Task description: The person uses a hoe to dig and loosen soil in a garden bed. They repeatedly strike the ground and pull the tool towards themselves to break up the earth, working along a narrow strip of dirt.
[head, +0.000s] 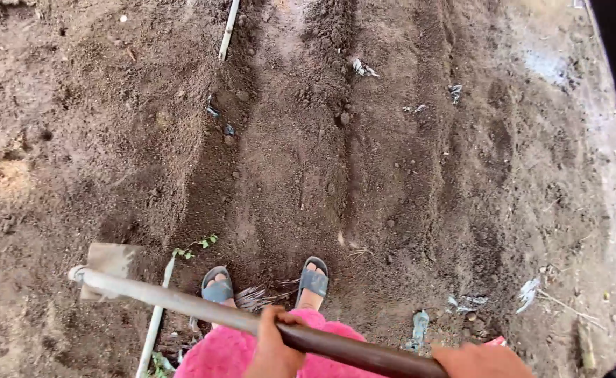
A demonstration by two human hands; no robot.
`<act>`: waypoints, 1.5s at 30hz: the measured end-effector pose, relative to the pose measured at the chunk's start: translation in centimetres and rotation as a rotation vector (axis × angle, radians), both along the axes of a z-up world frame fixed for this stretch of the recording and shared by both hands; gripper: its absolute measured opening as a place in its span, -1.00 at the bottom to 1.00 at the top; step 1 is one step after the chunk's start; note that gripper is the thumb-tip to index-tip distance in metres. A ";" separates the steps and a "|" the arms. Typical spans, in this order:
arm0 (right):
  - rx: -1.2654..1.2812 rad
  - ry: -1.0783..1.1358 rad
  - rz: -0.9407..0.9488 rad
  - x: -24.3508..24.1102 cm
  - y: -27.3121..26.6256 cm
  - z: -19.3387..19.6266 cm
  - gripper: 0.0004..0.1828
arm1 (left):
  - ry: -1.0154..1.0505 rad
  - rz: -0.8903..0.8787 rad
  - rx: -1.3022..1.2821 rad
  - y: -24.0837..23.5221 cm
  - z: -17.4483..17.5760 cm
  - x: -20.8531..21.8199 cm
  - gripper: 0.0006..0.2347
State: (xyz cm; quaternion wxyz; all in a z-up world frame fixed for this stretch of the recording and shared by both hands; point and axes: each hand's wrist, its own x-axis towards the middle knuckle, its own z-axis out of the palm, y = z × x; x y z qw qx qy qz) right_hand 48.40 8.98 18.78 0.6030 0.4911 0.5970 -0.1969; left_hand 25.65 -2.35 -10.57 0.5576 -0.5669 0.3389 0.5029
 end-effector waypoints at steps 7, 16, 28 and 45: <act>-0.175 0.093 0.100 7.5 -0.4 -10.4 -0.77 | 0.031 -0.072 -0.102 -0.4 2.5 -1.3 -0.78; 0.114 0.627 0.081 -20.8 -1.7 -3.6 -0.79 | 0.343 -0.186 -0.335 0.4 8.1 -26.7 -0.79; -0.064 0.012 0.012 6.0 1.0 -2.3 -0.72 | -0.083 -0.060 -0.003 1.5 0.8 3.2 -0.73; 0.144 0.627 0.124 -19.9 -3.5 -3.7 -0.75 | 0.185 -0.218 -0.316 0.2 5.7 -24.9 -0.79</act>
